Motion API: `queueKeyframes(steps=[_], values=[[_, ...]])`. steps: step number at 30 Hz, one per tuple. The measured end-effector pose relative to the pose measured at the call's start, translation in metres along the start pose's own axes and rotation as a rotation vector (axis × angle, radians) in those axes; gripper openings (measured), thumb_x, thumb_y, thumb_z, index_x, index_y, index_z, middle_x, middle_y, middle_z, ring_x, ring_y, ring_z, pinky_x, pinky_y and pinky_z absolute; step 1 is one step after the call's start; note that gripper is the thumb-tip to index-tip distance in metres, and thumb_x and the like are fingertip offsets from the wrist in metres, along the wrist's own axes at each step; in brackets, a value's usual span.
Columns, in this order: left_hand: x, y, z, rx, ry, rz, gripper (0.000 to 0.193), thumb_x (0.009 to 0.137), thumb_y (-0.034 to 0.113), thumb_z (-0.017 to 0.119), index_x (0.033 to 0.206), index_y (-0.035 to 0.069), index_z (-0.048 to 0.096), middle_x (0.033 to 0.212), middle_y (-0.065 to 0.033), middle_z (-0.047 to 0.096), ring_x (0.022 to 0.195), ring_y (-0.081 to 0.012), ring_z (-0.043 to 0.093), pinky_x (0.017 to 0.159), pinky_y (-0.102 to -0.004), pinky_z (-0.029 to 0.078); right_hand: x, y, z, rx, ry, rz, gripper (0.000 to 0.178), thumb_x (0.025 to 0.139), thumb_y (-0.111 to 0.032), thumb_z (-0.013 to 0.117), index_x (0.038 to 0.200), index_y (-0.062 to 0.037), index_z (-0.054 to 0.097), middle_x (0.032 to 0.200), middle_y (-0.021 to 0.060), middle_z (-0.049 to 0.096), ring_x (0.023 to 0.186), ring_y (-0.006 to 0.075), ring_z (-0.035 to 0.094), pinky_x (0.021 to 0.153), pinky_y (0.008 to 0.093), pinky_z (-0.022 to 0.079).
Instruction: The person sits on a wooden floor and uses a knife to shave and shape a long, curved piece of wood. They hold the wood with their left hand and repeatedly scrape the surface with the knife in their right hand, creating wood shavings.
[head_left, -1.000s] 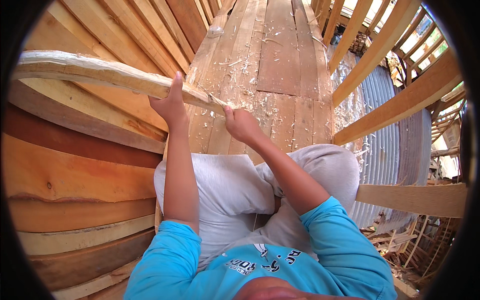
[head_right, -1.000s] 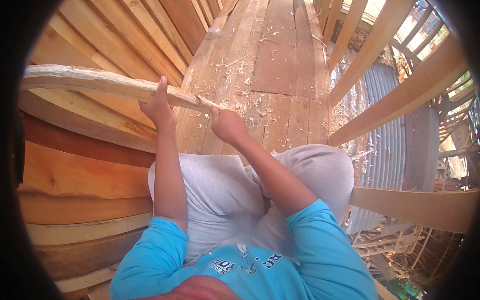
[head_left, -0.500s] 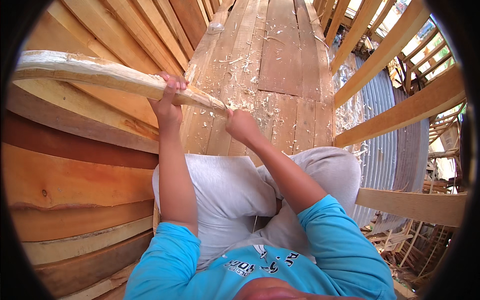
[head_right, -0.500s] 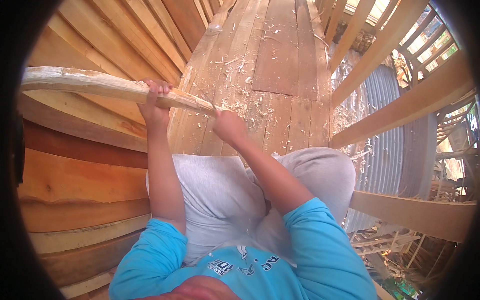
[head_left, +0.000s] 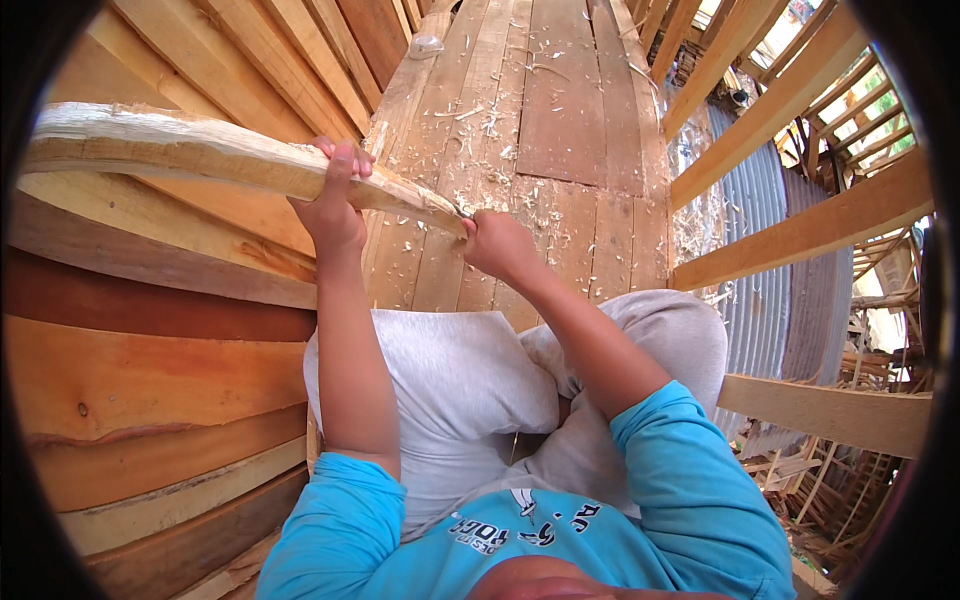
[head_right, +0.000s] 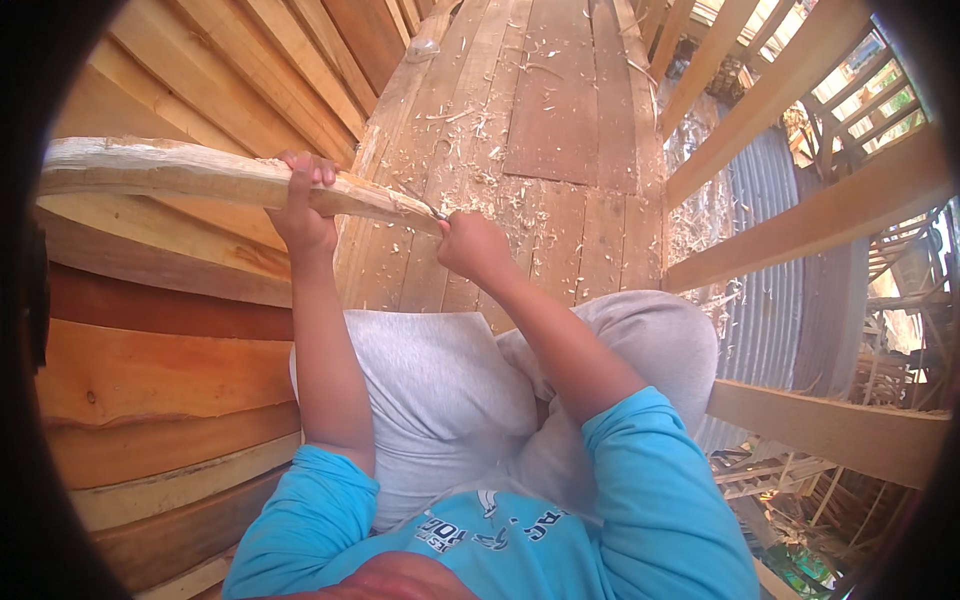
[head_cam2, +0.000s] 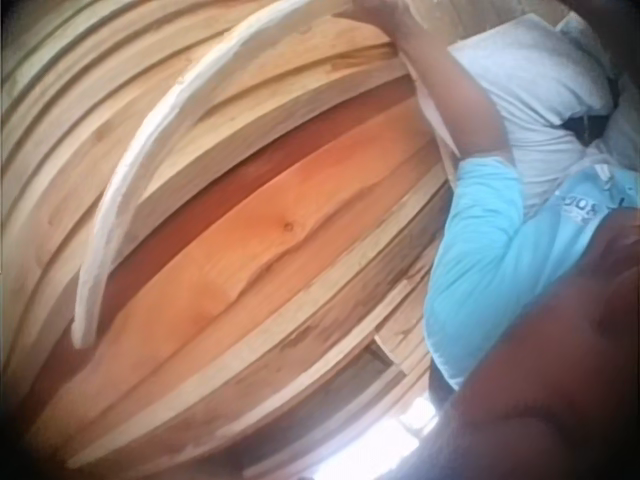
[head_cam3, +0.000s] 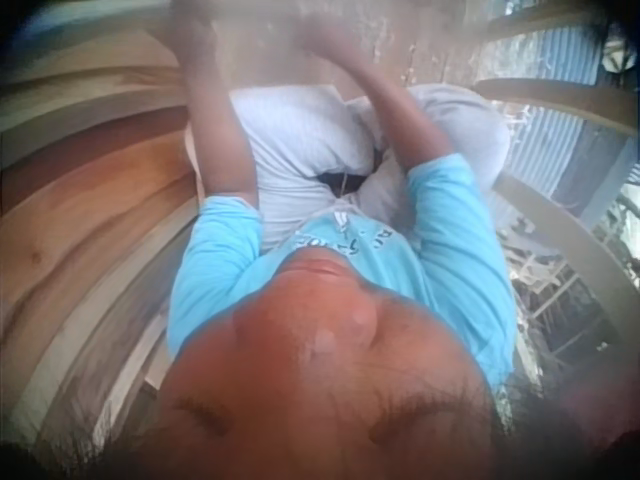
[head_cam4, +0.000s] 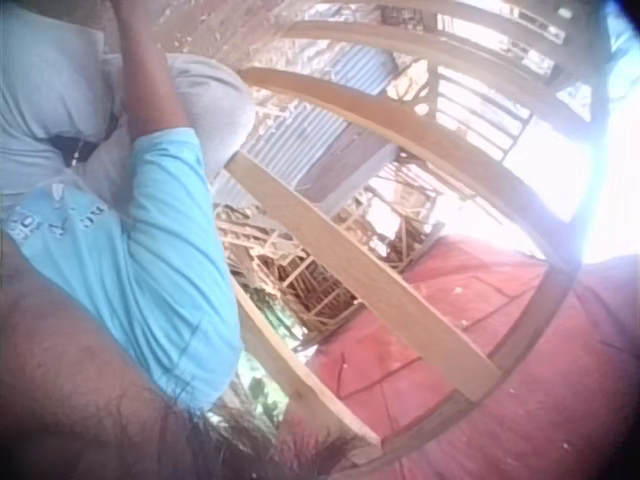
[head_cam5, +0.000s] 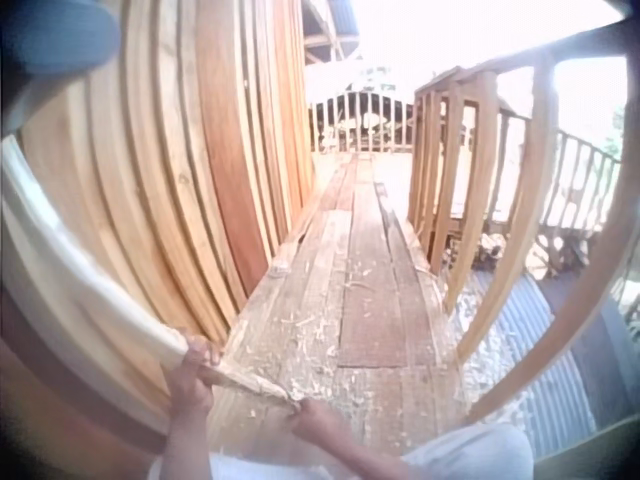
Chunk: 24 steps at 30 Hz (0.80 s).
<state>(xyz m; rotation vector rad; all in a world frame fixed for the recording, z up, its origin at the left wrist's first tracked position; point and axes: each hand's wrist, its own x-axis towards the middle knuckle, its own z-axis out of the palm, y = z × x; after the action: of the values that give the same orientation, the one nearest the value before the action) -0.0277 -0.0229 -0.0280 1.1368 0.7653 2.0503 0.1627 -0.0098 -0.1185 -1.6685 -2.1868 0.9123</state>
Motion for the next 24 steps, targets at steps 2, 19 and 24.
queueKeyframes(steps=[2, 19, 24], values=[[0.002, -0.001, 0.000, 0.004, 0.039, -0.003, 0.021, 0.088, 0.006, 0.068, 0.096, 0.010, 0.049, 0.076, -0.0024, 0.051, 0.071, -0.0165, 0.053, 0.080, -0.0402, 0.048, 0.003, -0.002, -0.005, -0.069, 0.006, -0.013, 0.033, 0.093, -0.029, 0.055, 0.085, -0.0007, 0.069, 0.081, 0.0215, 0.068, 0.080, 0.0402, 0.067, 0.072, 0.0487, 0.052], [0.001, 0.010, 0.006, 0.082, 0.061, -0.069, 0.018, 0.088, -0.001, 0.064, 0.091, 0.010, 0.050, 0.075, -0.0029, 0.051, 0.068, -0.0157, 0.053, 0.076, -0.0377, 0.047, 0.017, 0.025, -0.005, -0.196, 0.195, -0.256, 0.034, 0.088, -0.038, 0.061, 0.077, -0.0071, 0.067, 0.066, 0.0179, 0.064, 0.066, 0.0369, 0.066, 0.061, 0.0467, 0.052], [0.004, 0.011, 0.005, 0.087, 0.071, -0.043, 0.021, 0.086, -0.004, 0.065, 0.091, 0.009, 0.049, 0.078, -0.0031, 0.052, 0.066, -0.0162, 0.055, 0.071, -0.0357, 0.048, 0.020, 0.023, -0.009, -0.254, 0.206, -0.283, 0.033, 0.089, -0.037, 0.060, 0.076, -0.0076, 0.067, 0.064, 0.0169, 0.064, 0.064, 0.0358, 0.066, 0.059, 0.0463, 0.051]])
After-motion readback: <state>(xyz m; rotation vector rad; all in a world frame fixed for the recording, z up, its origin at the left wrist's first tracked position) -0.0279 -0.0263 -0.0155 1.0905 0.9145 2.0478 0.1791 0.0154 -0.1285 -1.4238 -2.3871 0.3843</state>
